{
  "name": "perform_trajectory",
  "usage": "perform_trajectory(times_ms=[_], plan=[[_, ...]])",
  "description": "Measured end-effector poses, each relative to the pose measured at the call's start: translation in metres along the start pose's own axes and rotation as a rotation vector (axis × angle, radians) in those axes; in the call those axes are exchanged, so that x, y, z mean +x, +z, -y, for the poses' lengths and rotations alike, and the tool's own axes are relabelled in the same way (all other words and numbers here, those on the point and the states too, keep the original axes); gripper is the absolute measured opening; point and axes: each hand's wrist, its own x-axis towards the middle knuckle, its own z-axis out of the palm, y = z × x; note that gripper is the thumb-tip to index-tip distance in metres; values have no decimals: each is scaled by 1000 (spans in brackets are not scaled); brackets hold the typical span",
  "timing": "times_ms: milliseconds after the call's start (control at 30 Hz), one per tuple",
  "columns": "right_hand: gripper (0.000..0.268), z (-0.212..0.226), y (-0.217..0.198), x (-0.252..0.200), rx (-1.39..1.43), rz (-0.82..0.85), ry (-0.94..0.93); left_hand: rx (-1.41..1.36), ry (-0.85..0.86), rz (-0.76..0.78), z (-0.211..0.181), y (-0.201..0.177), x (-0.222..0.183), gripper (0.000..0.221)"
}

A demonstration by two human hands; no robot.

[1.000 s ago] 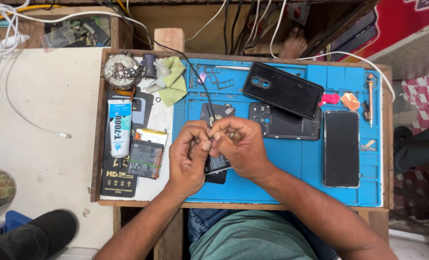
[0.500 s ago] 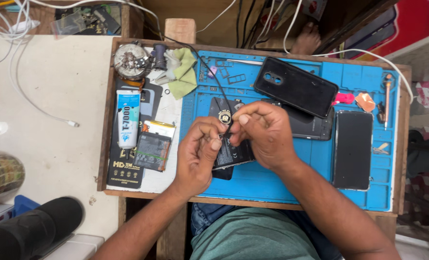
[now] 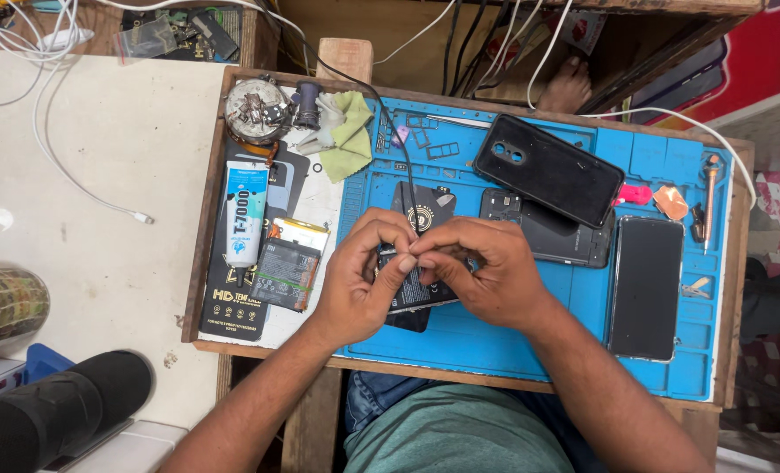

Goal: The person works on a disassembled smartphone motherboard, using a soldering iron to apply heat to small components. They also handle a thin wire, stripping or preparing it, and connect it to the board. The workspace contains various tools and phone parts.

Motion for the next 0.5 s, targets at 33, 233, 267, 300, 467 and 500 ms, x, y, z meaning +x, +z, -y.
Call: perform_trajectory(times_ms=[33,233,267,300,467,500], plan=[[15,1,0,0,-68,-7,-21,44,15,-5,-1,0,0,16],[14,8,3,-1,-533,-74,-179,274,85,-5,-9,0,5,17],[15,9,5,-2,-577,-86,-183,291,100,9,-10,0,5,16],[16,10,7,-2,-619,-97,-187,308,114,22,-11,0,5,16],[14,8,15,-3,-748,-109,-293,337,95,26,-6,3,3,13],[15,7,17,-3,-760,-113,-301,339,95,22,-5,4,3,12]])
